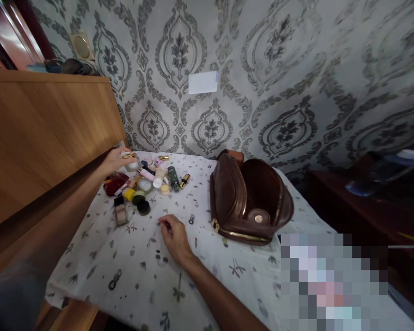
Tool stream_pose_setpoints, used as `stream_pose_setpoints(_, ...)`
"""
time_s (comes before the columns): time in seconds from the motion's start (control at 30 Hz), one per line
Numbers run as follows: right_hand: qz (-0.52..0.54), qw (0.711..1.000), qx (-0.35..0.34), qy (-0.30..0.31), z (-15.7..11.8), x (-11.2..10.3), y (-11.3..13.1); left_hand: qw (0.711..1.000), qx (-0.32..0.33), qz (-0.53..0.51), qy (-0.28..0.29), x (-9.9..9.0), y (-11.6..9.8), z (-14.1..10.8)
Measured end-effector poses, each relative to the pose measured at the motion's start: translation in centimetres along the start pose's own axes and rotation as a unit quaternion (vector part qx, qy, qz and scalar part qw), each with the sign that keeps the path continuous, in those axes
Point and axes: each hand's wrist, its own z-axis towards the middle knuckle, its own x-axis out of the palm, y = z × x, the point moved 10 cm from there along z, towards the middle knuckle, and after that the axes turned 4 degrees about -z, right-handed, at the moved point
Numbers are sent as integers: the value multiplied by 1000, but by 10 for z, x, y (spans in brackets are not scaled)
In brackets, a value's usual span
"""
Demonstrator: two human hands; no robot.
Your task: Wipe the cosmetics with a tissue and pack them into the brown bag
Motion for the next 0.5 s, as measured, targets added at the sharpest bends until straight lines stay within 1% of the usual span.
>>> stream_pose_setpoints(0.07,16,1000,19,-17,0,-3,-4,994,51,-88,41,23,-28,-28)
stream_pose_setpoints(0.13,22,998,24,-53,1,-11,-7,982,94,-131,93,55,-54,-67)
stream_pose_setpoints(0.17,17,997,19,-72,1,-16,-7,976,109,-143,126,74,-66,-89)
stream_pose_setpoints(0.2,7,996,11,-86,1,-20,-8,971,122,-146,145,90,-75,-110)
stream_pose_setpoints(0.27,-19,995,1,-94,0,-27,-10,968,149,-127,159,114,-87,-148)
stream_pose_setpoints(0.33,-43,996,6,-76,-3,-29,-14,961,157,-120,191,133,-88,-175)
stream_pose_setpoints(0.4,-55,997,15,-57,-7,-31,-17,949,156,-121,244,144,-81,-193)
stream_pose_setpoints(0.47,-62,997,24,-47,-10,-32,-18,935,159,-123,292,144,-72,-202)
stream_pose_setpoints(0.5,-65,996,29,-46,-11,-33,-18,931,163,-123,303,140,-68,-202)
